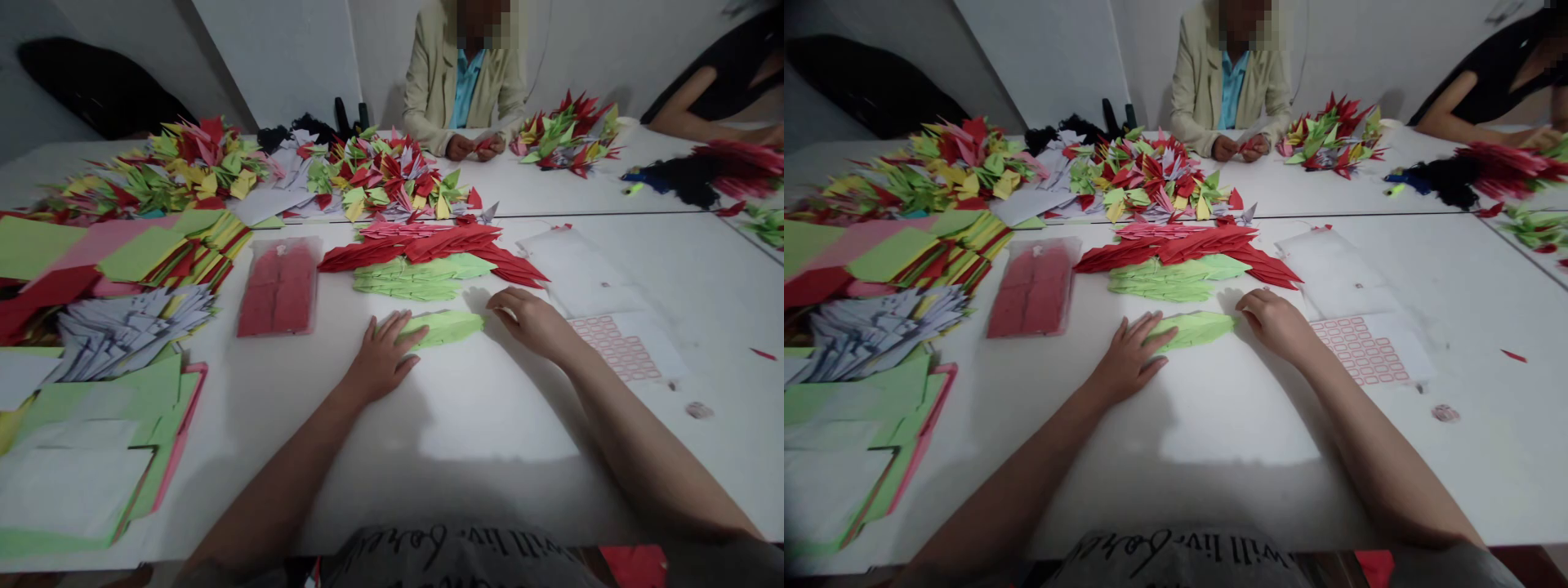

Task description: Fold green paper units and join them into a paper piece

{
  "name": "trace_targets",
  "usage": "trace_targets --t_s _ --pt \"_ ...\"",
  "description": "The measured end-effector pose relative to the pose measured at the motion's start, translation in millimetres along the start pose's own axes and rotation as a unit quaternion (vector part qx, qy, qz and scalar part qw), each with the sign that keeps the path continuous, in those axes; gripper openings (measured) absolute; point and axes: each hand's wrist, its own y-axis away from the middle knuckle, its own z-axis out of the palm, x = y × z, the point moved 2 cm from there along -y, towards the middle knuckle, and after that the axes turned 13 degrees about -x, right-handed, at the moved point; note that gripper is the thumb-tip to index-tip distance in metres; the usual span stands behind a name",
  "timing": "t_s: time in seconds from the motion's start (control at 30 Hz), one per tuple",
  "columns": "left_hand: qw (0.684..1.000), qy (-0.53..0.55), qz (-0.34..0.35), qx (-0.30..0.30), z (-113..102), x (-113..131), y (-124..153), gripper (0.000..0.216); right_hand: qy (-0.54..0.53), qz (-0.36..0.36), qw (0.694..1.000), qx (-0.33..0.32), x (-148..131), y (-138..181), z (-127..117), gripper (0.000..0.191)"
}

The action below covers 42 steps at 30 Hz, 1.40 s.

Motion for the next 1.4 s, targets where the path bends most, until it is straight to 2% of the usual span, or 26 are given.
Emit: trace_targets --t_s 0.07,0.2,0.27,0.4,0.47,0.67,0.77,0.9,1.03,1.1,1.23,1.4 --pt "0.999 0.023 0.009 -0.022 1 -2 -1 0.045 0.010 -0.013 1.000 -0.014 4 1 8 0.025" --pt "0.998 0.053 0.016 -0.019 -3 -12 5 0.047 0.035 0.035 0.999 0.012 1 8 21 0.031" --pt "0.998 0.060 0.018 -0.020 -6 -18 9 0.049 0.038 0.034 0.998 0.020 -4 12 25 0.034" --pt "0.998 0.047 0.022 -0.019 -9 -27 12 0.049 0.048 -0.067 0.996 -0.017 -18 18 36 0.043" --pt "0.999 0.026 0.018 -0.011 -9 -29 12 0.047 0.064 -0.090 0.993 -0.033 -21 19 44 0.044" --pt "0.999 -0.038 -0.002 0.005 -7 -13 16 0.053 0.106 -0.020 0.994 0.007 -16 19 60 0.044" --pt "0.999 -0.040 -0.022 0.017 -5 -1 22 0.065 0.108 0.010 0.994 0.028 -19 19 55 0.046" --pt "0.999 -0.025 -0.019 -0.013 4 8 26 0.081 0.094 0.006 0.994 0.052 -39 11 46 0.052" --pt "1.000 -0.012 -0.011 -0.026 13 8 26 0.082 0.083 -0.108 0.991 0.000 -70 -3 51 0.066" --pt "1.000 -0.006 -0.008 -0.026 14 9 24 0.082 0.086 -0.131 0.987 -0.022 -82 -9 57 0.069" --pt "1.000 0.007 -0.002 -0.026 15 9 18 0.082 0.086 -0.141 0.985 -0.037 -93 -15 72 0.072" --pt "0.999 0.025 -0.003 -0.030 15 8 7 0.090 0.058 -0.123 0.989 -0.054 -88 -19 84 0.079"
